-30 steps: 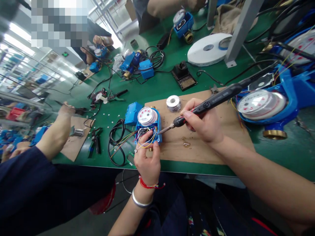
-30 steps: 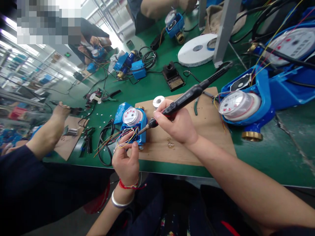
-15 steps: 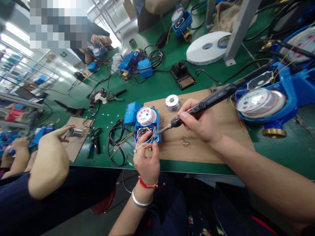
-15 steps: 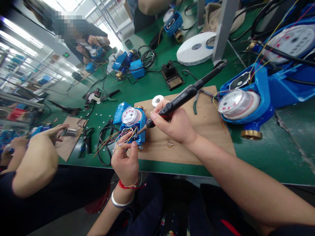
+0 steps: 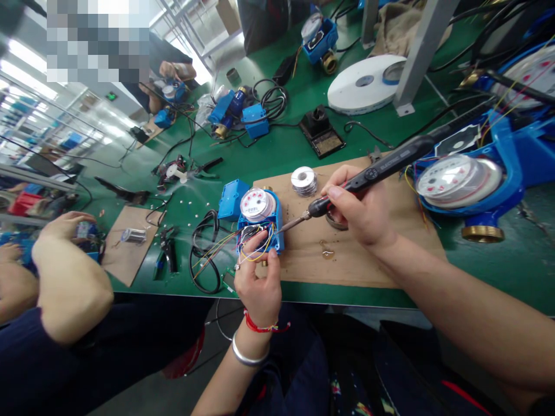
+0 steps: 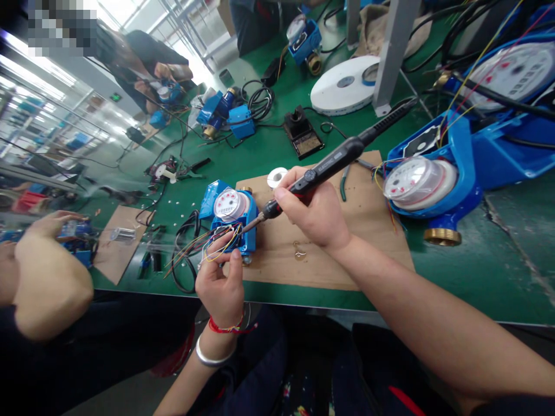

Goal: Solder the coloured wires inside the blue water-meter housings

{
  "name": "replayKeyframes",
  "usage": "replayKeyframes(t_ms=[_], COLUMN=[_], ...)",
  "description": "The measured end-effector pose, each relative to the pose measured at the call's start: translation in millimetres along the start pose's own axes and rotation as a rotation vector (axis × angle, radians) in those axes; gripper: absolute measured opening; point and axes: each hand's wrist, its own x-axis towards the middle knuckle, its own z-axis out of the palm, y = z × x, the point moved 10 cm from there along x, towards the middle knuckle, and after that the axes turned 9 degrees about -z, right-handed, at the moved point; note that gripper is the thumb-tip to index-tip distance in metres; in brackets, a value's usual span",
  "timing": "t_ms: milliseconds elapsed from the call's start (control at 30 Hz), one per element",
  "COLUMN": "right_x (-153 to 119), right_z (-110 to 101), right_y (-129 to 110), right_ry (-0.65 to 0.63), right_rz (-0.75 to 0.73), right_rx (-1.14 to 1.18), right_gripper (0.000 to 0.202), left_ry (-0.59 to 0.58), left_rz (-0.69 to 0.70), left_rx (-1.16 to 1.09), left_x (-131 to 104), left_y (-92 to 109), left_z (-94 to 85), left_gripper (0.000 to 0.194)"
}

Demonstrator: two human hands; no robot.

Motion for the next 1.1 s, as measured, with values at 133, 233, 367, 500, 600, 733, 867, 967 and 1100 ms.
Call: replayKeyframes(t_ms=[133,233,367,500,600,733,867,967,1100], right_x=[2,3,3,3,4,3,4,5,5], right_z=[-3,-5,-6,-8,-9,-11,-12,-14,-16], right_y=[-1,2,4,5,5,6,8,11,12], right_ry=[0.018,0.036,0.059,0.074,0.074,0.087,0.102,0.12,0.133], right_rz=[0.005,0.025,0.042,0.034,0.025,0.036,0.044,0.053,0.06], right_rx=[0.007,0.03,0.044,0.042,0.045,0.039,0.041,0.034,0.035], right_gripper=[0.025,0.025,0.026,0.026,0.026,0.027,0.027,0.028,0.028], left_ry=[-0.003,-0.002,0.003,0.008,0.004,0.002,-0.008,-0.027,-0.04], left_rz=[0.002,-0.005,-0.01,-0.014,-0.014,-0.01,0.009,0.053,0.122], left_rx=[0.002,0.004,-0.015,-0.021,-0.025,-0.01,0.007,0.001,0.047], left_x=[0,0,0,0,0,0,-1,-3,-7], left_y=[1,1,0,-1,-1,0,1,3,5], left_z=[-0.1,0.0,-0.4,-0.6,-0.4,-0.6,-0.8,-0.7,-2.0], left_gripper=[0.01,0.011,0.01,0.01,0.009,0.008,0.009,0.008,0.006])
